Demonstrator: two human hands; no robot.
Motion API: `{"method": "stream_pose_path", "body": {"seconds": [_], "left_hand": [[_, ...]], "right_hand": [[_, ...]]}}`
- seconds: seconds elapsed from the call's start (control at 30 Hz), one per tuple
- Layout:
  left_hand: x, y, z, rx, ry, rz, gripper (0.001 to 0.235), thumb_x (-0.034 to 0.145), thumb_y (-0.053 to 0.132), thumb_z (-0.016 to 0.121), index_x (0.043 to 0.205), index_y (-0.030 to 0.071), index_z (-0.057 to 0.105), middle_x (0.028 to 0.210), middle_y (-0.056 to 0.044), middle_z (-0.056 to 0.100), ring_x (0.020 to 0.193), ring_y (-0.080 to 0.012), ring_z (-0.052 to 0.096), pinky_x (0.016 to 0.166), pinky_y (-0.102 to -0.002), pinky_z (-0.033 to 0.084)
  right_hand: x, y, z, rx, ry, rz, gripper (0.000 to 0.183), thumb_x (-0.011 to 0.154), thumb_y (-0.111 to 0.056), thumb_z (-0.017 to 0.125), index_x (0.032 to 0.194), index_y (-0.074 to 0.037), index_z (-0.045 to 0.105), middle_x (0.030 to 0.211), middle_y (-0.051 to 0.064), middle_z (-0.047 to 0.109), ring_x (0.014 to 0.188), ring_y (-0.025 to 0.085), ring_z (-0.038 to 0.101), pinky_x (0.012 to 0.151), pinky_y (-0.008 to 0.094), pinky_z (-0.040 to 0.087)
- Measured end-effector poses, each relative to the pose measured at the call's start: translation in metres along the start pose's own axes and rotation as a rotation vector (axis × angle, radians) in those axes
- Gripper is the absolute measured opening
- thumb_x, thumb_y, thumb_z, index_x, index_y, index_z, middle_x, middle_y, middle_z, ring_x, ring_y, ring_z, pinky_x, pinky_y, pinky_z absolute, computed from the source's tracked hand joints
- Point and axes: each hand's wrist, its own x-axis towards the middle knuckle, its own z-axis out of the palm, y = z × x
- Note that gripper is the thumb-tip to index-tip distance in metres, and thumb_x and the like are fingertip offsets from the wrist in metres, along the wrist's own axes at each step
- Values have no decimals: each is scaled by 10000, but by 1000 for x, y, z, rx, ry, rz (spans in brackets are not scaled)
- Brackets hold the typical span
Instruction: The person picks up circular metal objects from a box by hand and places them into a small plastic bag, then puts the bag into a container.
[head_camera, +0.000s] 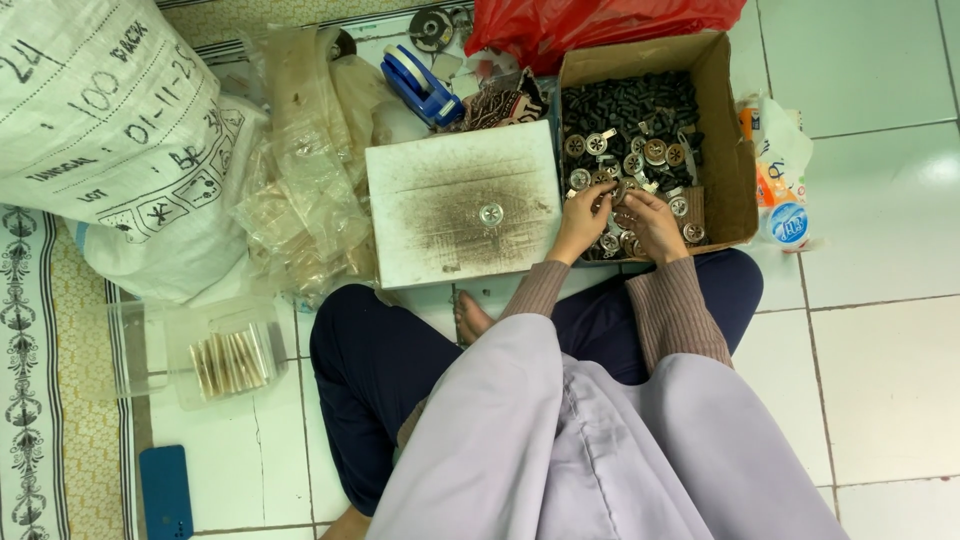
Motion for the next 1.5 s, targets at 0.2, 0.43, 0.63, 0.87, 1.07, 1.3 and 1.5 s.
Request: {"method": "stream_pose_path", "body": {"seconds": [0.2,0.43,0.63,0.87,1.07,1.3,1.5], "left_hand": [[-5,9,-3,-42,-20,-2,339,1049,181,573,1306,-27,647,1227,-294,666,1069,-422,699,826,-415,643],[-10,19,-4,-70,-18,4,363,1022,182,611,1295,-54,649,1237,-324,658,1063,-441,696,832,-433,639],[-12,22,-9,-105,-46,-3,465,1004,254,669,1353,-48,611,1283,-343,626,1126,-467,657,907,-472,618],[-11,22,-10,-96,-59,33,466,1011,263,682,1358,-40,611,1295,-346,617,1147,-483,643,927,-491,612],[-14,24,-13,171,-108,71,428,1029,210,615,1412,23,574,1361,-251,600,1247,-412,630,990,-453,601],[-8,27,-15,63,-57,0,404,1052,90,545,1446,10,507,1266,-271,626,1197,-421,643,946,-430,615],[-10,-3,-34,70,213,54,207,973,66,668,1174,50,716,1068,-181,718,1004,-362,730,780,-368,642]], "right_hand": [[-11,-15,16,-38,-4,-57,214,1019,-134,681,1227,-84,696,1052,34,749,941,136,748,824,296,615],[-7,-6,11,-58,9,-85,257,1007,-142,709,1251,-67,678,1103,29,721,968,132,728,849,289,610],[-13,-17,18,-52,13,-75,249,1015,-156,701,1247,-66,690,1100,50,728,951,133,710,867,319,593],[5,1,-6,19,-3,2,237,1070,-272,622,1237,-125,705,1085,47,744,956,155,729,895,352,585],[-14,-23,24,-97,51,-23,155,1040,-140,673,1171,-58,686,960,2,678,867,108,682,856,320,590],[-5,-9,20,-241,101,-117,162,1032,-88,686,1170,-4,686,918,44,665,838,120,679,793,327,591],[-3,-6,65,-507,68,-370,178,1043,-110,732,1188,-8,723,982,165,715,905,252,715,779,386,576]]}}
